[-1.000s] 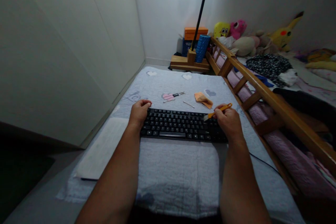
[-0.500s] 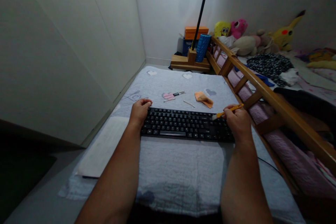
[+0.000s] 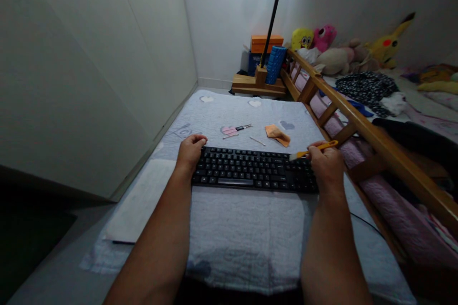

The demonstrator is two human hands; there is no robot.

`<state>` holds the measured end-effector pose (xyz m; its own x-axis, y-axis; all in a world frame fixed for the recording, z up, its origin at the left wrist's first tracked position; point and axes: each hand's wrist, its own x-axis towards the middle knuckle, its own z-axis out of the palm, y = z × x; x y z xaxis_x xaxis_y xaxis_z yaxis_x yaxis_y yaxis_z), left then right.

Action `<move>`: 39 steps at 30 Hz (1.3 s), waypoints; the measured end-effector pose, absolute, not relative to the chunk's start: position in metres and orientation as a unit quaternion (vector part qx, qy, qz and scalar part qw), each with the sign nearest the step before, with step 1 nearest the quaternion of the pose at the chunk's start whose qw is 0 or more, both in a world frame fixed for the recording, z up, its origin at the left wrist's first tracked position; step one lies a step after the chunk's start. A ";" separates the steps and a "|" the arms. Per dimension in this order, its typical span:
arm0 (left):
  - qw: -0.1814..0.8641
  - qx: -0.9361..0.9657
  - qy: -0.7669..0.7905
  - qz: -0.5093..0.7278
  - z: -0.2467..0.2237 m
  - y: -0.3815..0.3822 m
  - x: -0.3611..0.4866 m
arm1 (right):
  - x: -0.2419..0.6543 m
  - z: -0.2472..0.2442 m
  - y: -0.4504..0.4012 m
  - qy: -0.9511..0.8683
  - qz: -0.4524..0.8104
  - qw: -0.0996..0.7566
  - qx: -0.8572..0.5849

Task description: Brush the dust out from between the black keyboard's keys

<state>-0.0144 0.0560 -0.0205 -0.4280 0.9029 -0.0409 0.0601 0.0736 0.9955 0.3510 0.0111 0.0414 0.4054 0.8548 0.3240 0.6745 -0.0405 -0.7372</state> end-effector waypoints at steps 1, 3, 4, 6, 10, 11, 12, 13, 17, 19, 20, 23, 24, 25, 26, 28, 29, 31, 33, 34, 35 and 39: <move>0.373 0.384 0.631 0.562 -0.020 0.056 -0.014 | 0.344 0.042 0.010 -0.513 0.140 0.477 -0.700; 0.370 0.386 0.633 0.559 -0.019 0.055 -0.014 | 0.325 0.044 0.009 -0.511 0.228 0.513 -0.651; 0.369 0.387 0.634 0.559 -0.019 0.055 -0.014 | 0.314 0.045 0.008 -0.520 0.267 0.518 -0.625; 0.368 0.389 0.633 0.559 -0.018 0.054 -0.014 | 0.292 0.045 0.007 -0.538 0.333 0.517 -0.577; 0.372 0.384 0.631 0.562 -0.020 0.055 -0.016 | 0.253 0.039 0.003 -0.572 0.421 0.486 -0.509; 0.373 0.383 0.630 0.563 -0.021 0.055 -0.016 | 0.246 0.036 0.002 -0.577 0.435 0.477 -0.501; 0.373 0.383 0.629 0.564 -0.022 0.056 -0.017 | 0.239 0.034 0.001 -0.579 0.445 0.470 -0.497; 0.373 0.384 0.629 0.564 -0.022 0.056 -0.017 | 0.234 0.032 -0.001 -0.584 0.450 0.461 -0.493; 0.369 0.391 0.625 0.566 -0.023 0.057 -0.017 | 0.221 0.024 -0.003 -0.596 0.458 0.450 -0.482; 0.370 0.392 0.623 0.567 -0.022 0.057 -0.017 | 0.219 0.022 -0.003 -0.605 0.454 0.443 -0.481; 0.371 0.391 0.622 0.568 -0.022 0.057 -0.017 | 0.219 0.022 -0.003 -0.614 0.444 0.437 -0.485; 0.372 0.391 0.619 0.571 -0.022 0.058 -0.016 | 0.221 0.023 -0.002 -0.653 0.370 0.416 -0.514; 0.371 0.392 0.618 0.571 -0.023 0.058 -0.016 | 0.223 0.024 -0.002 -0.664 0.331 0.412 -0.529; 0.369 0.392 0.619 0.572 -0.023 0.058 -0.016 | 0.225 0.026 -0.002 -0.671 0.291 0.410 -0.544; 0.369 0.392 0.618 0.572 -0.023 0.059 -0.016 | 0.226 0.027 -0.002 -0.674 0.254 0.411 -0.558; 0.374 0.386 0.618 0.574 -0.024 0.059 -0.016 | 0.229 0.030 -0.001 -0.670 0.211 0.419 -0.575; 0.377 0.382 0.618 0.574 -0.024 0.059 -0.016 | 0.230 0.031 -0.001 -0.667 0.211 0.426 -0.574; 0.383 0.378 0.616 0.576 -0.024 0.058 -0.016 | 0.229 0.029 -0.001 -0.659 0.252 0.439 -0.556; 0.386 0.375 0.613 0.579 -0.023 0.058 -0.016 | 0.226 0.025 -0.002 -0.650 0.318 0.444 -0.528; 0.386 0.374 0.611 0.581 -0.023 0.058 -0.016 | 0.224 0.023 -0.002 -0.648 0.345 0.442 -0.515; 0.387 0.373 0.610 0.582 -0.023 0.058 -0.016 | 0.222 0.020 -0.002 -0.649 0.363 0.437 -0.506; 0.383 0.376 0.610 0.583 -0.023 0.057 -0.016 | 0.220 0.018 -0.002 -0.679 0.307 0.411 -0.525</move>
